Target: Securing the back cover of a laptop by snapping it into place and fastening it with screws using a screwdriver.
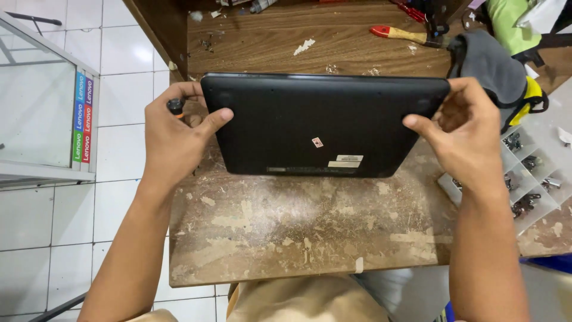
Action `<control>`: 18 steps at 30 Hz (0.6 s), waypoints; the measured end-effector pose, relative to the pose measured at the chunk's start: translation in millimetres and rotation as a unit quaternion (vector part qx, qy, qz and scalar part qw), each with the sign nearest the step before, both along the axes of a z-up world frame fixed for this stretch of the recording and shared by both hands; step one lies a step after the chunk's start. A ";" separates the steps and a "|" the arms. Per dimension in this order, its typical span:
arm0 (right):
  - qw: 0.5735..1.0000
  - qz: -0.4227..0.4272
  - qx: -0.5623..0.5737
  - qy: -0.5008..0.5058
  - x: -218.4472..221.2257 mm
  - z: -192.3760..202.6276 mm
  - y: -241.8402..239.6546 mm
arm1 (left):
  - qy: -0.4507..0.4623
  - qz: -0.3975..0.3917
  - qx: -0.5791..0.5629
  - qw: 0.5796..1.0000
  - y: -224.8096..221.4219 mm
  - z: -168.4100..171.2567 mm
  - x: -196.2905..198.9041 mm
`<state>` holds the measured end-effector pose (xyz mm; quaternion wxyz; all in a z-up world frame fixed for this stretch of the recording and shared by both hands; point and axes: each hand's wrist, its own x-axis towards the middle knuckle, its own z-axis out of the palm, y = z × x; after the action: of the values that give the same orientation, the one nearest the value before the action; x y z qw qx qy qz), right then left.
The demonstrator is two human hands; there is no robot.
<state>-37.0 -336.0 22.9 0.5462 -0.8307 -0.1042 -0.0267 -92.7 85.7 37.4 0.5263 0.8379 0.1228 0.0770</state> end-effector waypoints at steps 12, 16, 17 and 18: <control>0.932 0.031 -0.120 -0.340 -126.9 -19.2 -20.0 | -0.213 0.026 0.081 0.973 -20.4 -7.3 -139.6; 0.918 -0.004 -0.166 -0.361 -161.2 -56.2 -23.8 | -0.175 0.069 0.126 0.974 -27.8 -32.8 -177.2; 0.913 -0.020 -0.179 -0.365 -167.5 -67.1 -25.9 | -0.147 0.075 0.140 0.976 -29.5 -38.5 -185.1; 0.914 -0.020 -0.179 -0.364 -172.0 -73.9 -26.1 | -0.146 0.075 0.140 0.976 -29.5 -43.6 -190.4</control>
<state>-209.0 -362.1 -51.1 0.3119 -0.8494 -0.2823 -0.3187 -283.0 56.2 -6.2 0.4083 0.8715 0.0955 0.2543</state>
